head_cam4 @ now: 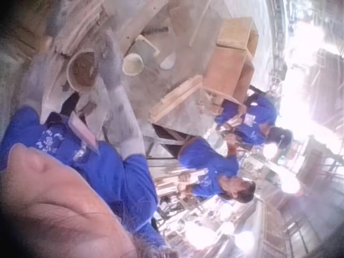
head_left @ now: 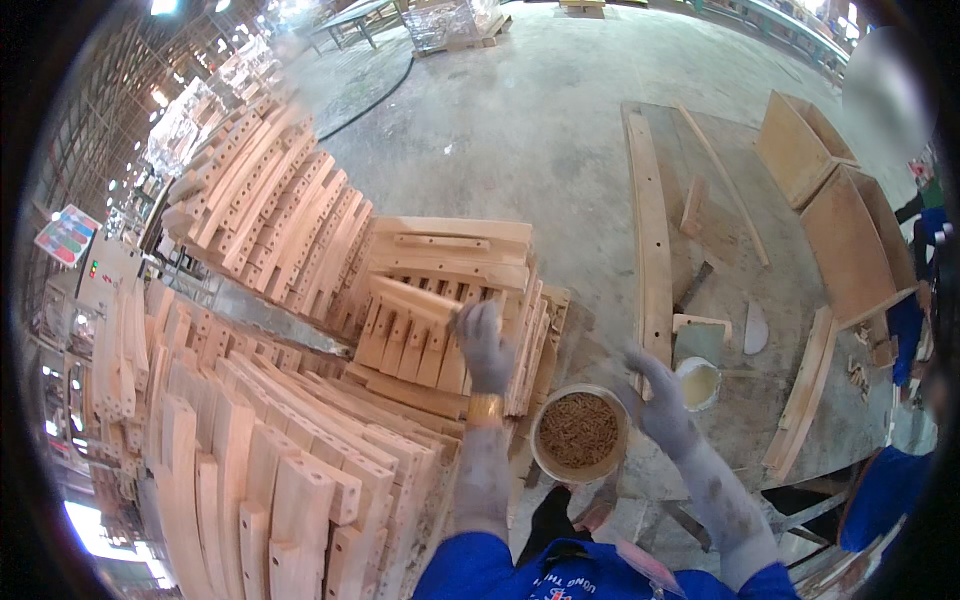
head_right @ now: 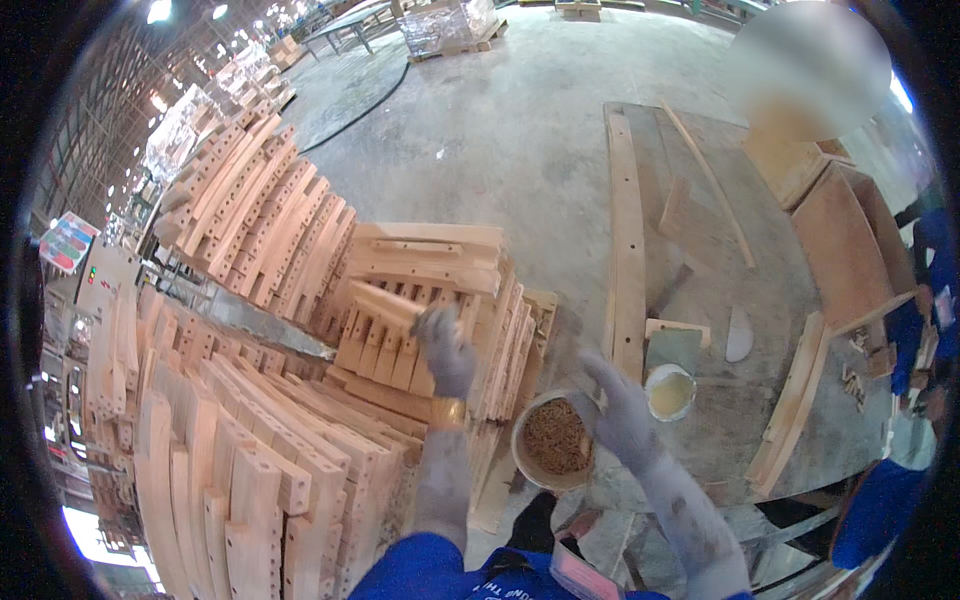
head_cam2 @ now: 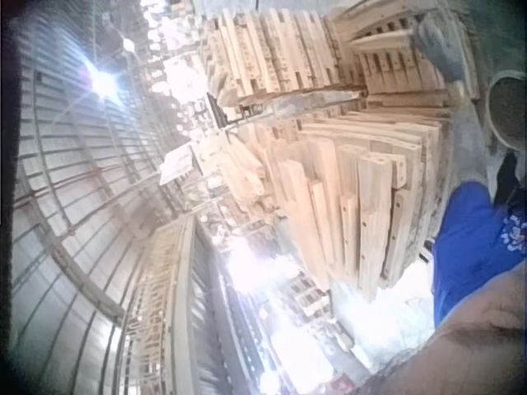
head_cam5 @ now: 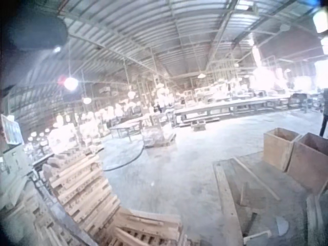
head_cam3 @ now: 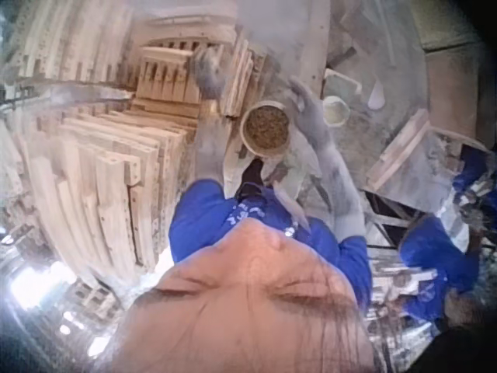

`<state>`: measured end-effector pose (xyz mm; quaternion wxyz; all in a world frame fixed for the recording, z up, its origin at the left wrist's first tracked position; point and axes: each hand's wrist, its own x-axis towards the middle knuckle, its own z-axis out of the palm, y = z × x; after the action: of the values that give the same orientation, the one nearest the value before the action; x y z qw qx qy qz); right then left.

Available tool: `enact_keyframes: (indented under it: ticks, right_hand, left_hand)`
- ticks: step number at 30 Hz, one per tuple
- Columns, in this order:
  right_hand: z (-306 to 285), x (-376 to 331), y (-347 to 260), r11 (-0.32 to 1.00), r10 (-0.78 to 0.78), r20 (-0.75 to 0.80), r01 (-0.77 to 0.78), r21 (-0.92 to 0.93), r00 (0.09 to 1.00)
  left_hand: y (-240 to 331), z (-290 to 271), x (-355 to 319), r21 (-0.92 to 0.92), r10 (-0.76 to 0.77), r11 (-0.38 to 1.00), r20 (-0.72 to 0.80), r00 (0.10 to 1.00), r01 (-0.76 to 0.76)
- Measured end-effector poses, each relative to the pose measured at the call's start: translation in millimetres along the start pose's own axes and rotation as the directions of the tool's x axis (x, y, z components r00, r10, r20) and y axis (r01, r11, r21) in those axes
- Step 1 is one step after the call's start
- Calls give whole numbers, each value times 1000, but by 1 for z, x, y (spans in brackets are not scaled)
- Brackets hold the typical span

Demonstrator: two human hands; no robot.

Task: The person applies glue to the holes of small wooden parts using a brush and places them on a stack. The person repeats this process for multiple wooden parts in a workshop setting.

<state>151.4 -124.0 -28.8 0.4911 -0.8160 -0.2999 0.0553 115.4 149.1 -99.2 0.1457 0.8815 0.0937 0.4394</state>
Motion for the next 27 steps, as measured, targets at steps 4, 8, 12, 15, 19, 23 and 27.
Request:
enact_keyframes:
  ticks: [4, 8, 12, 15, 19, 23, 27]
  right_hand:
    - [80, 96, 40, 997, -59, 35, 60, -45, 998]
    - [168, 154, 69, 992, -73, -220, 48, -118, 973]
    - [215, 178, 70, 949, 233, -95, -205, 240, 968]
    - [203, 183, 96, 908, 331, -134, -276, 316, 934]
    - [210, 164, 43, 975, -29, -271, 86, 203, 962]
    - [192, 159, -23, 896, -90, -336, 224, 383, 938]
    - [138, 164, -60, 899, -201, -447, 345, 269, 872]
  left_hand:
    - [38, -63, 9, 63, -179, 975, -335, 925, 211]
    - [64, -90, 22, -61, -346, 925, -550, 760, 376]
    - [47, -94, 5, -26, -317, 936, -497, 808, 351]
    - [61, -84, 14, -7, -288, 949, -431, 855, 316]
    - [42, -98, 3, 136, -312, 904, -438, 843, 405]
    - [45, -112, 19, 89, -279, 923, -515, 810, 374]
    - [47, -118, 41, 152, -156, 950, -524, 837, 272]
